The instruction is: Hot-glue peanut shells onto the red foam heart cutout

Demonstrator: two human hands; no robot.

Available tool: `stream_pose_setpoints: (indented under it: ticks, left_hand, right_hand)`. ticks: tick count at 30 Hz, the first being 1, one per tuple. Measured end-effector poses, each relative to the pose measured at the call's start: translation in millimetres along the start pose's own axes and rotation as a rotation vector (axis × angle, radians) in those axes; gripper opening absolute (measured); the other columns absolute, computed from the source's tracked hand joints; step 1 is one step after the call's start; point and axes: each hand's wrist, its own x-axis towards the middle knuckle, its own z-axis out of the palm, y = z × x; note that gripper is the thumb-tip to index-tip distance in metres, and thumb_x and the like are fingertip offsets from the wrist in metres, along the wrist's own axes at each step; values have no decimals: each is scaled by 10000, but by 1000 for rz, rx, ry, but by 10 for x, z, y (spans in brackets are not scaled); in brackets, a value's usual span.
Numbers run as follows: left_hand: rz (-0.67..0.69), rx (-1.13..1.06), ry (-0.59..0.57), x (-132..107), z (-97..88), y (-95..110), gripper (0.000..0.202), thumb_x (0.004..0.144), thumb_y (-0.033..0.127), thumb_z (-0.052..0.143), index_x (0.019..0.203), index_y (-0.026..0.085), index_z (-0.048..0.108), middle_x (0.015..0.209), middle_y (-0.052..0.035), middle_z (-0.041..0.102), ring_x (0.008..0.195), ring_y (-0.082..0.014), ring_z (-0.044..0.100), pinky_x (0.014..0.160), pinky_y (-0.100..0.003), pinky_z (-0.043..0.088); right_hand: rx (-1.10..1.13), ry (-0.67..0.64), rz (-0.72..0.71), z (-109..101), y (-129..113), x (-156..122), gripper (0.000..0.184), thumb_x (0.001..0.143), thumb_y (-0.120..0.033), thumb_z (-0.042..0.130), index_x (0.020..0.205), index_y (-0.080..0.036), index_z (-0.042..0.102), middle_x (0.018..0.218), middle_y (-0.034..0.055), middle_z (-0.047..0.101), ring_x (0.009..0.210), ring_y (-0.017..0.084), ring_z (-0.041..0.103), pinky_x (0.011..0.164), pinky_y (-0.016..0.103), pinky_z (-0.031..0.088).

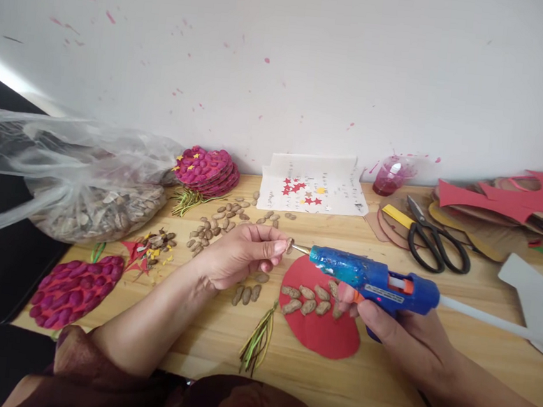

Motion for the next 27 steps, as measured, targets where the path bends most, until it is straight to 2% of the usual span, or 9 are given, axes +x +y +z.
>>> stream_pose_setpoints:
  ticks: [7,14,27]
  left_hand:
    - [-5,20,19,7,-3,-18,318,644,312,945,784,120,733,656,-18,637,566,-67,517,537,-178,394]
    - [-3,14,15,11,-6,-19,348,614,319,960,783,116,733,648,-13,633,556,-66,515,536,-183,394]
    - [-2,14,19,21,-19,-33,344,618,320,958,799,123,741,646,-10,638,560,-67,521,544,-185,394]
  right_hand:
    - [-24,55,3,3,-53,44,175,984,-352,554,915,-284,699,760,20,642,657,204,590,603,317,510]
    - [-13,72,17,3,-39,28,170,954,-373,611,892,-259,722,804,39,695,746,231,651,691,344,563]
    - [5,73,38,-7,-18,26,145,919,-373,665,859,-262,736,791,37,705,732,244,664,654,350,563]
